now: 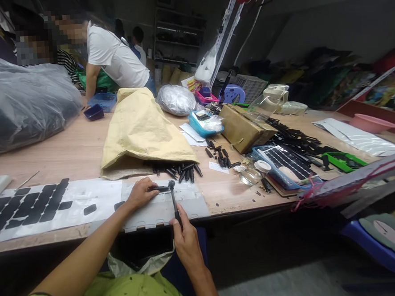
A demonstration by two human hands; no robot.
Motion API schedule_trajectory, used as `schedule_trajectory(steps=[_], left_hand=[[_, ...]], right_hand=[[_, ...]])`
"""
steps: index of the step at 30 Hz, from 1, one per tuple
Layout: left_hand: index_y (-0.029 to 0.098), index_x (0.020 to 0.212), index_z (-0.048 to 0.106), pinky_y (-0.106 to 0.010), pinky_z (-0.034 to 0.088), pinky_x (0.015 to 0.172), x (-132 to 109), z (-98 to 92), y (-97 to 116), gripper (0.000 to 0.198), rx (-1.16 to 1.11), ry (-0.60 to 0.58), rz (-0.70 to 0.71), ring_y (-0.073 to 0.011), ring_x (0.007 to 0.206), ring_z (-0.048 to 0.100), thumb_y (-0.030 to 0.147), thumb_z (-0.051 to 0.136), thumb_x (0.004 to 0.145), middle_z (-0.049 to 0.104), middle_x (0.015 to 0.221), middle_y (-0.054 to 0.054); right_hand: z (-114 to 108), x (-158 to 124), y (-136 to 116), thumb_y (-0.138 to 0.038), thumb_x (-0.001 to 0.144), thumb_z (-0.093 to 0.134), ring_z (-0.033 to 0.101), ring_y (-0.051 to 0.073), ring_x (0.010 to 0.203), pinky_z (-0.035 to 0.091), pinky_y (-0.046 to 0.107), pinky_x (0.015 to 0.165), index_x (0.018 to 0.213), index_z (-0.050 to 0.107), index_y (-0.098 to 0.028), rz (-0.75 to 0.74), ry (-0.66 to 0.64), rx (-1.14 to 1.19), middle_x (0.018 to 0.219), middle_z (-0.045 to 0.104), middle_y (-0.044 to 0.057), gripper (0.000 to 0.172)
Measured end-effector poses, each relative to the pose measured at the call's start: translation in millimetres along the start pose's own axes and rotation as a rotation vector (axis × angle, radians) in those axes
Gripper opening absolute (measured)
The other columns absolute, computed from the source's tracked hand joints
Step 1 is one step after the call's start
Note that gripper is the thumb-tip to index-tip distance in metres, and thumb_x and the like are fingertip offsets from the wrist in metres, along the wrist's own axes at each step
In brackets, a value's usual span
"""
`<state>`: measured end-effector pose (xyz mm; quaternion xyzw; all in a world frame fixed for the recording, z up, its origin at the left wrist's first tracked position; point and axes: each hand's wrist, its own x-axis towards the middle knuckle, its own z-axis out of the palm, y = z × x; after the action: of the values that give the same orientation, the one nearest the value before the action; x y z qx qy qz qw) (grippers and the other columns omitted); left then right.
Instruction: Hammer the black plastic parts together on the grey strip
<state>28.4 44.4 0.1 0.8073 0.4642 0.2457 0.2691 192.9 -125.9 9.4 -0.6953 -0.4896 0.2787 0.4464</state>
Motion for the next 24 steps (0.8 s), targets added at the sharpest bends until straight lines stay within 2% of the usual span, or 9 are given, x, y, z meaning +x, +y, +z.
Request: schedule_trajectory(steps=[3, 7, 13, 19, 24], left_hand=[[0.022, 0.092, 0.075, -0.031, 0.043, 0.078, 0, 1.1, -2, 0.014, -0.007, 0.001, 0.010, -0.0192, 0.086, 0.058, 0.027, 0.069, 0.080, 0.063, 0.084, -0.002], [0.022, 0.092, 0.076, -0.032, 0.042, 0.079, 1, 0.8, -1, 0.016, 0.008, -0.012, 0.002, -0.0196, 0.085, 0.057, 0.028, 0.067, 0.081, 0.063, 0.084, -0.002], [0.023, 0.091, 0.077, -0.032, 0.042, 0.078, 2, -0.3, 2, 0.016, 0.008, -0.010, -0.015, -0.0199, 0.085, 0.057, 0.028, 0.067, 0.080, 0.062, 0.081, -0.002], [0.022, 0.092, 0.078, -0.032, 0.042, 0.077, 3, -0.5, 3, 0.016, 0.003, -0.011, -0.029, -0.0202, 0.084, 0.056, 0.028, 0.068, 0.079, 0.061, 0.079, -0.002], [0.022, 0.091, 0.077, -0.031, 0.041, 0.077, 2, 0.3, 1, 0.015, -0.010, -0.010, -0.025, -0.0194, 0.084, 0.056, 0.027, 0.069, 0.079, 0.061, 0.079, -0.002]], right_hand=[[4, 4, 0, -0.036, 0.090, 0.049, 0.062, 0.016, 0.072, 0.053, 0.026, 0.069, 0.141, 0.054, -0.017, -0.022, -0.091, 0.015, 0.088, 0.072, 0.004, 0.055], [7, 9, -1, -0.035, 0.090, 0.049, 0.061, 0.016, 0.070, 0.052, 0.027, 0.069, 0.142, 0.052, -0.015, -0.030, -0.138, 0.016, 0.087, 0.072, 0.004, 0.056], [9, 11, -5, -0.035, 0.089, 0.049, 0.061, 0.017, 0.068, 0.052, 0.028, 0.070, 0.141, 0.054, -0.016, -0.024, -0.138, 0.024, 0.083, 0.071, 0.004, 0.056], [10, 9, -8, -0.035, 0.090, 0.047, 0.065, 0.019, 0.081, 0.052, 0.030, 0.081, 0.144, 0.050, -0.014, 0.040, -0.187, -0.012, 0.091, 0.072, 0.005, 0.058], [13, 8, -10, -0.035, 0.089, 0.050, 0.063, 0.017, 0.071, 0.052, 0.028, 0.071, 0.144, 0.051, -0.018, 0.017, -0.166, 0.072, 0.085, 0.071, 0.004, 0.058]])
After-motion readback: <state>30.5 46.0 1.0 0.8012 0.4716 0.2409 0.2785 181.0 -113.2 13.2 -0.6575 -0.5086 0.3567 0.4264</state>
